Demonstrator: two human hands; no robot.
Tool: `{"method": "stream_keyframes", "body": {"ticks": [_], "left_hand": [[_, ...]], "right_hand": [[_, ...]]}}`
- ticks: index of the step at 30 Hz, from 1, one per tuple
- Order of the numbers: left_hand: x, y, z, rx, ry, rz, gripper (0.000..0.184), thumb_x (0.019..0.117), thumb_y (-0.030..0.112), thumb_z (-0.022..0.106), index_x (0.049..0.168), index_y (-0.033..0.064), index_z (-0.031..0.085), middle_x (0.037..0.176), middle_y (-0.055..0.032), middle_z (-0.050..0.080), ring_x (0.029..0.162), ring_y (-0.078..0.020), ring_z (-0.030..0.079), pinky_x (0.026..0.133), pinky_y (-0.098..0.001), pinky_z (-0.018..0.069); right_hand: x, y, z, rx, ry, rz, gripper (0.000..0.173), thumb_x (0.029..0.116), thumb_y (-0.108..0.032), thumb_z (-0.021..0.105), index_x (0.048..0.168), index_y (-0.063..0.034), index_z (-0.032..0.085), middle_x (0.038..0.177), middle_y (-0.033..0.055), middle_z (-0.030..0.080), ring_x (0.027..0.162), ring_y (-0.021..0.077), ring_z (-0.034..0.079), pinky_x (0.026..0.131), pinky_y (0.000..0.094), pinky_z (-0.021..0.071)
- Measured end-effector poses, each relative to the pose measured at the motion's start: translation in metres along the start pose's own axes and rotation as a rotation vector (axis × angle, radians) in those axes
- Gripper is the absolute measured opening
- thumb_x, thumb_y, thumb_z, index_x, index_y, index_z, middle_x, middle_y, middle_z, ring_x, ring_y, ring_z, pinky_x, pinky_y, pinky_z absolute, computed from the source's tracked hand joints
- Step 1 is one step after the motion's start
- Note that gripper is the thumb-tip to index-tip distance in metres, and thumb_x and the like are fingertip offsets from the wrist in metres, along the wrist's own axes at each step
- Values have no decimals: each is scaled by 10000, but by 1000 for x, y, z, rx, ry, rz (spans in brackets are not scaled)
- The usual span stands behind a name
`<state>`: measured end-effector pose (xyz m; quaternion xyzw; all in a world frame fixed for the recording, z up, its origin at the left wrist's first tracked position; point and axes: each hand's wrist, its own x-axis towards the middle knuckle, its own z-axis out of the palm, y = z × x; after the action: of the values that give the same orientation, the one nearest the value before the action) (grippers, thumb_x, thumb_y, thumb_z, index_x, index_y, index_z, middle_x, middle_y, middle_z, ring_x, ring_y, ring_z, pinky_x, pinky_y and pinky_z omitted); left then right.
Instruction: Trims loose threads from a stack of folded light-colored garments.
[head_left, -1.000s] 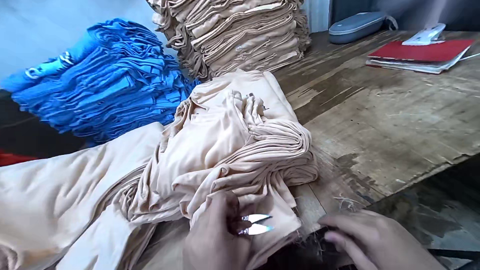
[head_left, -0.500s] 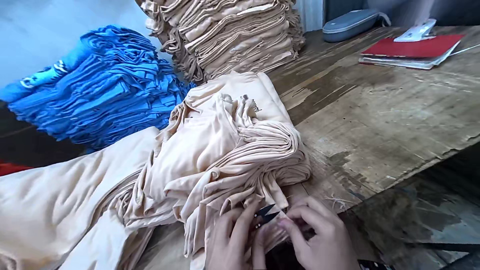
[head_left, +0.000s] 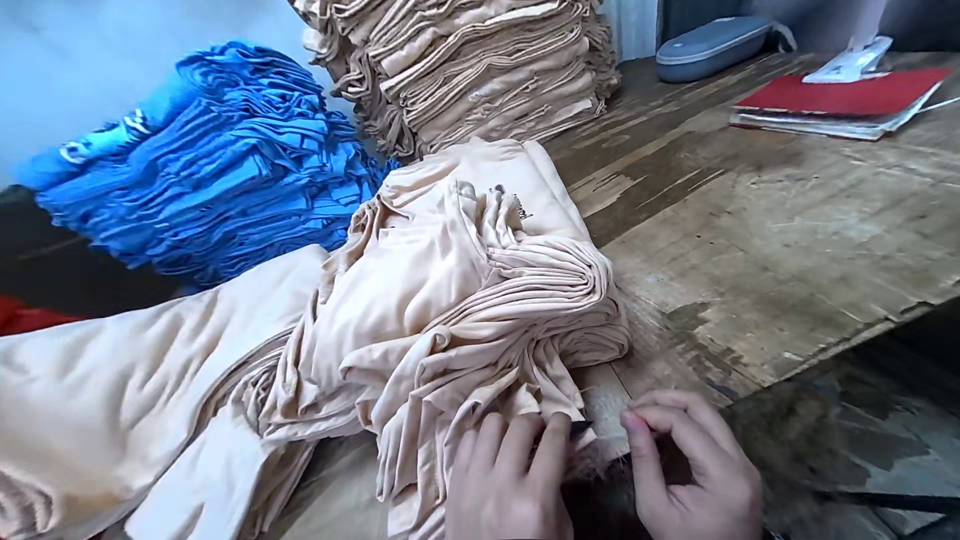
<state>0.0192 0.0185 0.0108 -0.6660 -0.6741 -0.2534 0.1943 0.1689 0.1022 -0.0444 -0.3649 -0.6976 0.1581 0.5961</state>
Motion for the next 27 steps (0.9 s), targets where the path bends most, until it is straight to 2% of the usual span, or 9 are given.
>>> {"method": "stream_keyframes", "body": {"ticks": [3,5,9,11,14,18,20,22,27], "left_hand": [[-5,-7,-3,-70,12,-53,180,968,248,670,1077,163,786,956,-37,731,875,-236,672,751,-419,528],[-9,-13,-5,-137,-20,-87,241,973,273,665,1141,135,770,995,-66,718,910,-246,673,782,-428,541],[-14,-21,-12,-299,-178,-142,406,904,375,771,1202,103,730,1014,-110,683,927,-260,666,824,-468,560],[-20,-26,-9,-312,-161,-125,192,819,157,768,1005,113,770,899,-74,689,854,-234,672,774,-442,556],[-24,-39,-11,-355,-147,-74,111,848,75,705,914,129,776,854,-30,677,845,-162,654,786,-345,550],[-25,-46,-16,-388,-182,-86,125,828,108,742,948,119,779,873,-47,677,857,-172,654,795,-363,544],[-22,-42,-19,-398,-182,-117,287,889,293,791,1093,95,747,978,-75,678,926,-177,656,840,-362,565],[-16,-33,-20,-352,-129,-99,331,953,319,721,1207,107,733,1062,-92,679,990,-192,652,875,-372,554],[6,-6,-19,-86,-59,5,213,976,232,657,1131,149,778,1035,-64,728,934,-260,679,792,-445,540]], "right_hand": [[0,5,-8,-153,-54,74,236,928,-156,600,1113,-75,721,1109,85,672,997,152,650,837,311,569],[1,4,-10,-147,-84,97,322,894,-92,538,1161,-81,717,1131,84,666,1008,158,649,844,331,569],[4,-9,-6,-64,-327,166,302,1028,-352,527,1103,-186,768,1122,-4,711,1070,167,649,950,486,489],[8,-12,-3,-51,-441,203,301,982,-494,606,938,-265,795,1087,-83,707,1090,126,618,1027,514,390],[13,-8,-3,17,-406,262,200,878,-458,739,795,-278,762,1009,-127,696,1027,83,622,987,486,414],[11,-6,-3,-24,-365,255,207,936,-398,669,831,-231,727,1056,-78,689,1027,112,629,959,475,446],[8,-6,0,-29,-315,225,202,972,-374,627,869,-225,716,1084,-67,694,1035,116,634,960,474,451],[6,-6,3,-22,-281,211,218,992,-375,600,890,-221,717,1092,-65,694,1037,115,636,961,469,455],[6,-7,6,50,-227,218,217,994,-380,614,889,-221,719,1093,-64,691,1056,108,629,963,436,462]]}}
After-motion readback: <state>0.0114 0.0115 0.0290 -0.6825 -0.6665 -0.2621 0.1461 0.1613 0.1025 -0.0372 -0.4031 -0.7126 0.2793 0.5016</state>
